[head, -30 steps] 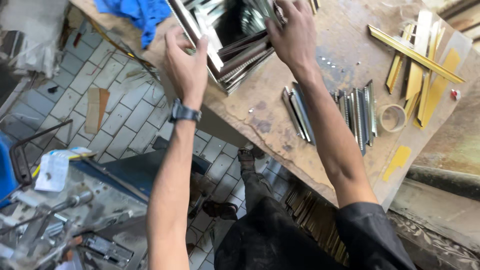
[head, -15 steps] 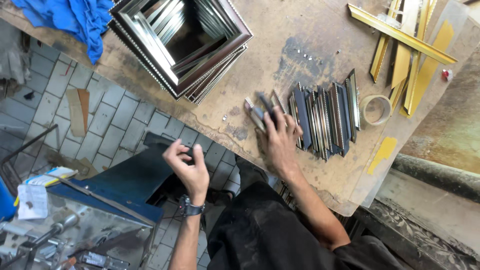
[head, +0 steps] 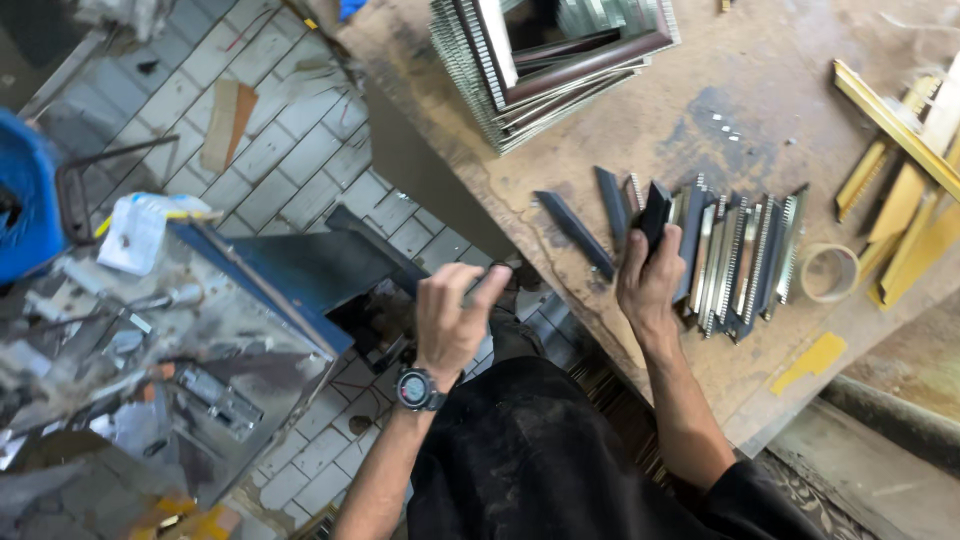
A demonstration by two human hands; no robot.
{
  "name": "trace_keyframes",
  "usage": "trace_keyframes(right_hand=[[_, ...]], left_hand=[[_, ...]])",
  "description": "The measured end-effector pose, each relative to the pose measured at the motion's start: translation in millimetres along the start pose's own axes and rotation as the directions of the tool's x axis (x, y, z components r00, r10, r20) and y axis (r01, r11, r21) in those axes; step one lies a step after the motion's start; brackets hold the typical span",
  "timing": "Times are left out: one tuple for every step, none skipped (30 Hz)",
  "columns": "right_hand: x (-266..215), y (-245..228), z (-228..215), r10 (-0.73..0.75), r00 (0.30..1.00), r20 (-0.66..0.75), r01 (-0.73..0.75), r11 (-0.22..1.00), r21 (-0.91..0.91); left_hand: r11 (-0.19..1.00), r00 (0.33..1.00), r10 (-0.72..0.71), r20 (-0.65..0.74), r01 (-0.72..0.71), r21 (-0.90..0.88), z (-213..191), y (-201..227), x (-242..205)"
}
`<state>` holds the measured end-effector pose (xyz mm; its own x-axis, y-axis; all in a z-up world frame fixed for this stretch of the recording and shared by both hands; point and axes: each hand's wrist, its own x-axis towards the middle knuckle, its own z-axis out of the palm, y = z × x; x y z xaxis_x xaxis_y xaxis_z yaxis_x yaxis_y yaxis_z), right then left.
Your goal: The person repeatedly picks up two pre-cut frame corner pieces, places them into a metal corner-joining machine, operates the machine to join the corners, and then removes the assembled frame. This cycle is repeated multiple times with different frame pieces.
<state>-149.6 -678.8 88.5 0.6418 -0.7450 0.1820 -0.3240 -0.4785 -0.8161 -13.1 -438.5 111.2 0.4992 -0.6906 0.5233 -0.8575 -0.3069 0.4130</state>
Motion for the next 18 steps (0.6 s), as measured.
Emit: trace_keyframes(right_hand=[[-3.9, -12.9, 6.2, 0.086, 0.982, 0.17, -0.103, 0.991, 0.09], [-11.1, -28.5, 16.2, 0.153, 0.927, 0.343, -0.217, 0.964, 0.155], [-17.3, -44.8, 28.4, 0.191, 0.834, 0.517, -0.331, 0.924, 0.193], [-28.6, -63.4, 42.0, 0.23, 0.702, 0.674, -0.529, 0.802, 0.278], [-36.9, -81.1, 53.6, 0.212, 0.532, 0.82, -0.706, 0.645, 0.292], [-42.3, -97.0, 64.4, 0.206, 0.453, 0.867, -0.759, 0.6, 0.255], [-52.0, -112.8, 76.6, 0.2, 0.359, 0.912, -0.811, 0.55, 0.199], [-61.7, -126.7, 90.6, 0.193, 0.26, 0.946, -0.856, 0.5, 0.133], [-72.6, -138.2, 103.8, 0.157, 0.221, 0.962, -0.864, 0.49, 0.118], [-84.4, -147.8, 117.2, 0.122, 0.181, 0.976, -0.872, 0.479, 0.102], [-96.8, -154.7, 126.7, 0.102, 0.151, 0.983, -0.882, 0.464, 0.087], [-110.3, -161.0, 137.8, 0.129, 0.072, 0.989, -0.881, 0.474, 0.003], [-123.2, -167.2, 149.5, 0.16, 0.012, 0.987, -0.874, 0.481, -0.068], [-132.1, -172.3, 162.5, 0.193, -0.047, 0.98, -0.863, 0.486, -0.138], [-142.0, -177.2, 176.9, 0.12, 0.119, 0.986, -0.744, 0.669, 0.008], [-151.3, -182.5, 194.1, 0.008, 0.261, 0.965, -0.569, 0.809, 0.147], [-159.4, -188.7, 212.4, -0.14, 0.367, 0.919, -0.352, 0.894, 0.277], [-169.4, -194.3, 226.1, -0.249, 0.473, 0.845, -0.011, 0.957, 0.288]], left_hand=[[0.988, 0.993, 0.117, 0.035, -0.119, 0.096, -5.4, -0.4, -2.2], [0.974, 0.982, 0.18, 0.05, -0.185, 0.128, -10.3, -2.3, -4.2], [0.956, 0.97, 0.235, 0.065, -0.243, 0.166, -14.6, -5.1, -6.7], [0.932, 0.954, 0.288, 0.084, -0.3, 0.202, -22.0, -10.3, -12.1], [0.945, 0.959, 0.276, 0.067, -0.284, 0.163, -31.3, -17.6, -20.6], [0.955, 0.963, 0.264, 0.049, -0.268, 0.123, -42.6, -27.4, -32.3], [0.966, 0.969, 0.243, 0.035, -0.245, 0.083, -55.4, -34.8, -48.6], [0.976, 0.981, 0.193, 0.013, -0.193, 0.097, -65.2, -41.4, -65.4], [0.985, 0.99, 0.143, -0.013, -0.141, 0.103, -73.7, -47.4, -83.7], [0.99, 0.995, 0.094, -0.04, -0.09, 0.108, -82.2, -53.4, -103.4], [0.99, 0.992, 0.085, -0.096, -0.073, 0.123, -89.5, -56.2, -124.2], [0.989, 0.985, 0.078, -0.152, -0.057, 0.139, -98.5, -60.1, -146.0], [0.987, 0.974, 0.086, -0.21, -0.055, 0.148, -106.8, -66.4, -165.1], [0.986, 0.966, 0.036, -0.256, 0.007, 0.165, -118.7, -71.5, -187.7], [0.983, 0.955, -0.014, -0.296, 0.068, 0.173, -134.0, -76.6, -214.3], [0.962, 0.916, -0.133, -0.378, 0.211, 0.173, -149.8, -81.5, -241.7], [0.923, 0.856, -0.241, -0.458, 0.348, 0.164, -167.9, -90.6, -269.2], [0.864, 0.806, -0.331, -0.491, 0.468, 0.184, -185.9, -103.2, -295.7]])
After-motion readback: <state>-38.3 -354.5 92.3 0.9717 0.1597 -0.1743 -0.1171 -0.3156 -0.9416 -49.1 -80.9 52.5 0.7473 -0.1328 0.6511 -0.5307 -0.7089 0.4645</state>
